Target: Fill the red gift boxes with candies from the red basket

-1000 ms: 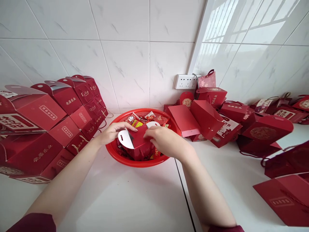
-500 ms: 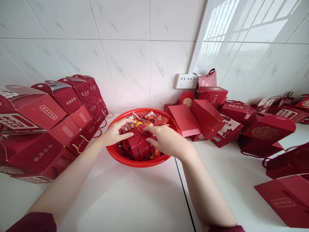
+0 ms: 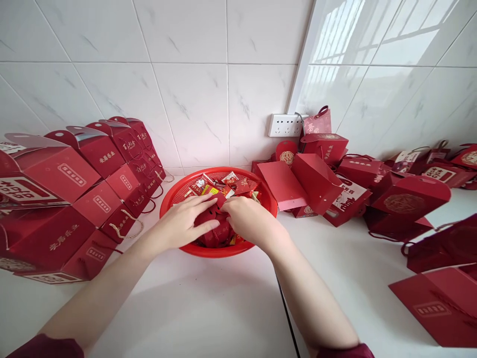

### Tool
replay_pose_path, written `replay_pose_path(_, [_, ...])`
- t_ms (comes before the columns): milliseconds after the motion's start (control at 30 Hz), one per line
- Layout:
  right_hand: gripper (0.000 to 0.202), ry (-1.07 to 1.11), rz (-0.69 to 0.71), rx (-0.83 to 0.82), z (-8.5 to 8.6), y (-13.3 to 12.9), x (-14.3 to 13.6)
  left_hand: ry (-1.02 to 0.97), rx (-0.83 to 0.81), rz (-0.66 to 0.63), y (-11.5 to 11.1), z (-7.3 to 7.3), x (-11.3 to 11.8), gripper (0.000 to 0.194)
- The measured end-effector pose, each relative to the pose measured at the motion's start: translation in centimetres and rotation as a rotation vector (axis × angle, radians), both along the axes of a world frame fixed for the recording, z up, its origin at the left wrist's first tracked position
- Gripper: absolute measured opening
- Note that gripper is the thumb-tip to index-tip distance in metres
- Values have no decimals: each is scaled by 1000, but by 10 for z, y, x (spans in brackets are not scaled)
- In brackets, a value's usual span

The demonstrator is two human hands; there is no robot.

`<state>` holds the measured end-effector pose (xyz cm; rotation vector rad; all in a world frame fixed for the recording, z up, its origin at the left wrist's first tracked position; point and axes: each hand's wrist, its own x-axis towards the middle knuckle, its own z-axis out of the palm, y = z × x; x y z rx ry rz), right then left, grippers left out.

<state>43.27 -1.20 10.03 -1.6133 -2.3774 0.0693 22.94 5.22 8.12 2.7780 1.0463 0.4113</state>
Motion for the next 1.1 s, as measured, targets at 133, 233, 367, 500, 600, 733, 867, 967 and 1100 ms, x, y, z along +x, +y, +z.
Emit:
replay_pose_path(133, [30, 65, 48, 8, 4, -1, -1, 63, 15, 106, -9, -3, 4, 81])
replay_pose_path(233, [26, 268, 130, 63, 7, 2, 9, -15, -22, 64, 1, 2, -2, 72])
replay_pose_path(367, [54, 664, 142, 68, 4, 14, 29, -266, -25, -80, 15, 17, -15, 67])
replay_pose_path(500, [90, 826, 282, -228, -4, 23, 34, -459, 34, -233, 23, 25, -27, 66])
replay_pose_path(600, [96, 778, 292, -141, -6, 24, 27, -476, 38, -314, 27, 27, -35, 70])
replay_pose_path(733, [101, 555, 97, 259, -2, 15, 15, -375, -96, -277, 24, 32, -41, 80])
replay_pose_path(867, [92, 369, 40, 467, -1, 7, 2, -425, -295, -154, 9, 31, -32, 78])
replay_pose_path(967, [92, 280, 90, 574, -5, 2, -12, -559, -312, -50, -6, 27, -19, 85])
replay_pose_path(1100, [87, 196, 160, 707, -9, -6, -31, -686, -210, 3, -25, 30, -10, 101])
